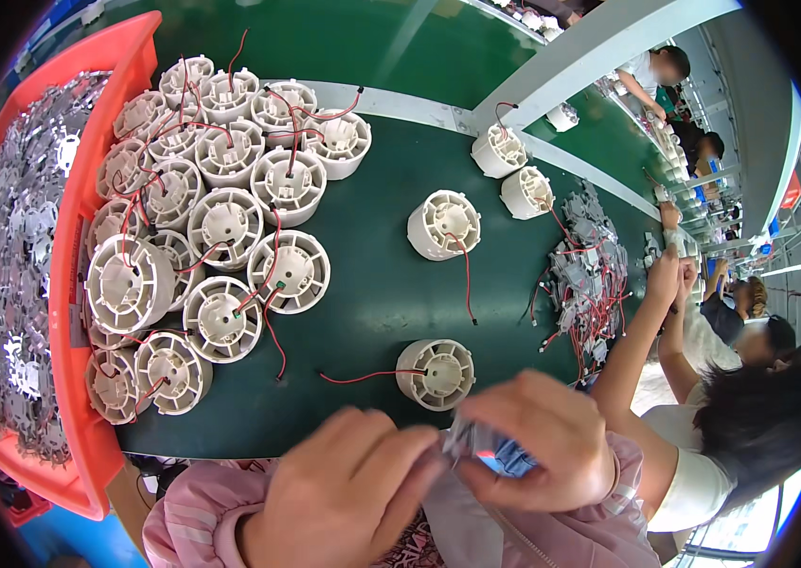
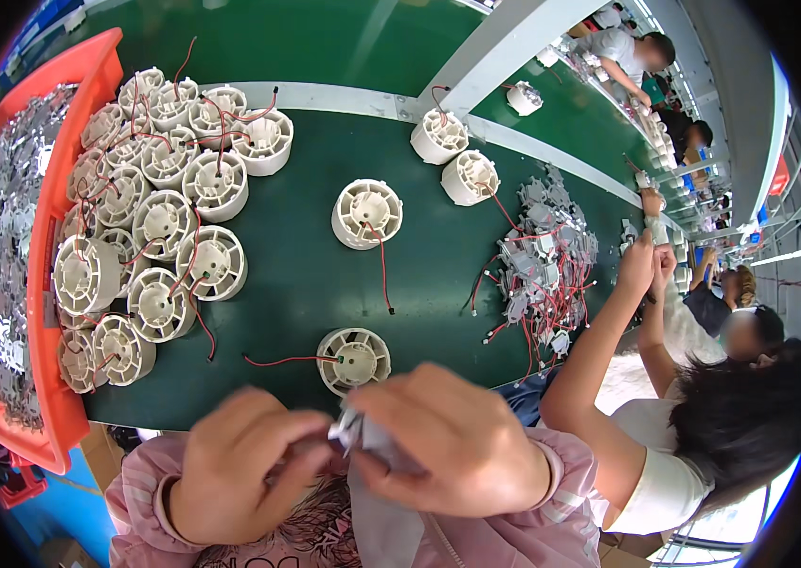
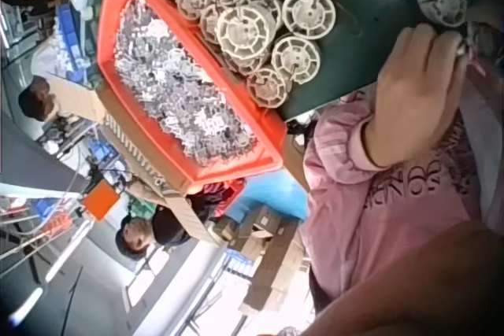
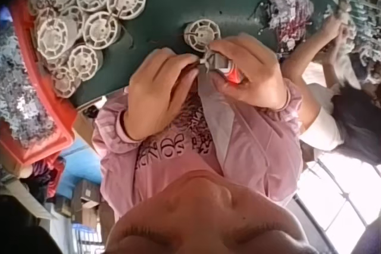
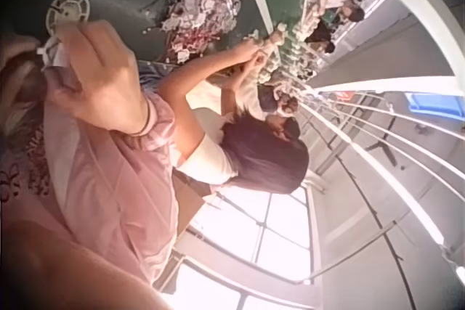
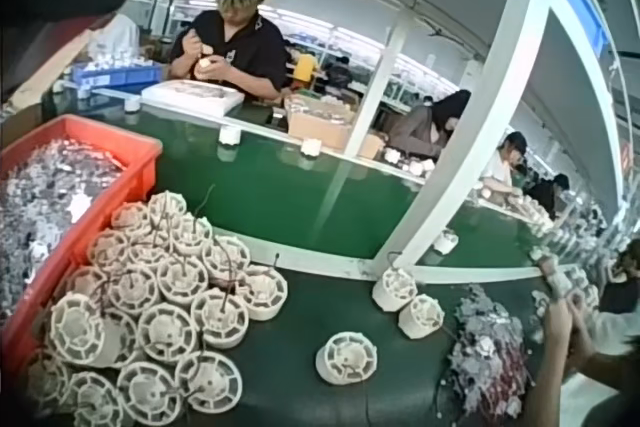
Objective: Assembling small electronic components by placing silver parts into white plastic circular housings and securing them.
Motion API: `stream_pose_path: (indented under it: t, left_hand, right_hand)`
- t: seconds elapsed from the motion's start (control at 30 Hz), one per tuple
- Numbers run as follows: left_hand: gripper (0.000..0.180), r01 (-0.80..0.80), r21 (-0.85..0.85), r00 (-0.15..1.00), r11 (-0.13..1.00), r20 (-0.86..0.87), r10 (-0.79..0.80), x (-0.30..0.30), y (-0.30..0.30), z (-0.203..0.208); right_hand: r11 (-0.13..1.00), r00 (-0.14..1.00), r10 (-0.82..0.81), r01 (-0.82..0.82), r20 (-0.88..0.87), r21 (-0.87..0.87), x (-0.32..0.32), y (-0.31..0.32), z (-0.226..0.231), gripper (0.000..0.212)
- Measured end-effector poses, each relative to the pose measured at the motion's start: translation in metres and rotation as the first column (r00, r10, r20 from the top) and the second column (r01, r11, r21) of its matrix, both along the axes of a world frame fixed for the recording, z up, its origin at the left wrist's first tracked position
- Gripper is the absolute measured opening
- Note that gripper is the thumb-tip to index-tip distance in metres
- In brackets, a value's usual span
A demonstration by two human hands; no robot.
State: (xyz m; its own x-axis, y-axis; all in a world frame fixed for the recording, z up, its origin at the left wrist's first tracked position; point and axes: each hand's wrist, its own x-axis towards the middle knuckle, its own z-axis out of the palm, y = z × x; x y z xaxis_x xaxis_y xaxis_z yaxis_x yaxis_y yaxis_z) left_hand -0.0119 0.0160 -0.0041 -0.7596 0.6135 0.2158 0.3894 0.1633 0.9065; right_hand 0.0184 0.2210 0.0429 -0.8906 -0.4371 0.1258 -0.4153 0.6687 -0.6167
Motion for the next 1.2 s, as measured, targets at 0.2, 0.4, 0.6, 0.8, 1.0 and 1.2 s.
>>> stream_pose_path:
  t: [0.2, 0.4, 0.6, 0.8, 1.0, 1.2]
  left_hand:
    - [0.040, -0.236, -0.190, 0.852, 0.953, -0.512, 0.109, -0.022, 0.021, -0.005]
    - [0.065, -0.092, -0.131, 0.977, 0.987, -0.203, 0.065, -0.015, 0.031, -0.029]
    - [0.067, -0.050, -0.090, 0.982, 0.995, -0.187, 0.033, -0.015, 0.031, -0.036]
    - [0.064, -0.046, -0.044, 0.973, 0.998, -0.228, 0.035, -0.019, 0.029, -0.042]
    - [0.045, 0.009, 0.021, 0.998, 1.000, -0.064, -0.008, -0.021, 0.015, -0.042]
    - [0.043, 0.034, -0.057, 0.984, 0.998, -0.174, -0.044, -0.023, 0.008, -0.041]
  right_hand:
    - [0.964, 0.969, -0.239, 0.244, -0.066, 0.102, -0.015, -0.002, -0.020, 0.047]
    - [0.980, 0.983, -0.181, 0.180, 0.009, 0.084, -0.013, 0.003, -0.018, 0.048]
    - [0.981, 0.981, -0.182, 0.175, 0.074, 0.088, -0.013, 0.003, -0.014, 0.049]
    - [0.978, 0.985, -0.157, 0.144, 0.075, 0.148, -0.017, -0.003, -0.009, 0.048]
    - [0.986, 0.985, -0.124, 0.110, 0.116, 0.122, -0.020, 0.005, -0.008, 0.047]
    - [0.985, 0.978, -0.151, 0.136, 0.142, 0.106, -0.017, 0.005, -0.009, 0.046]
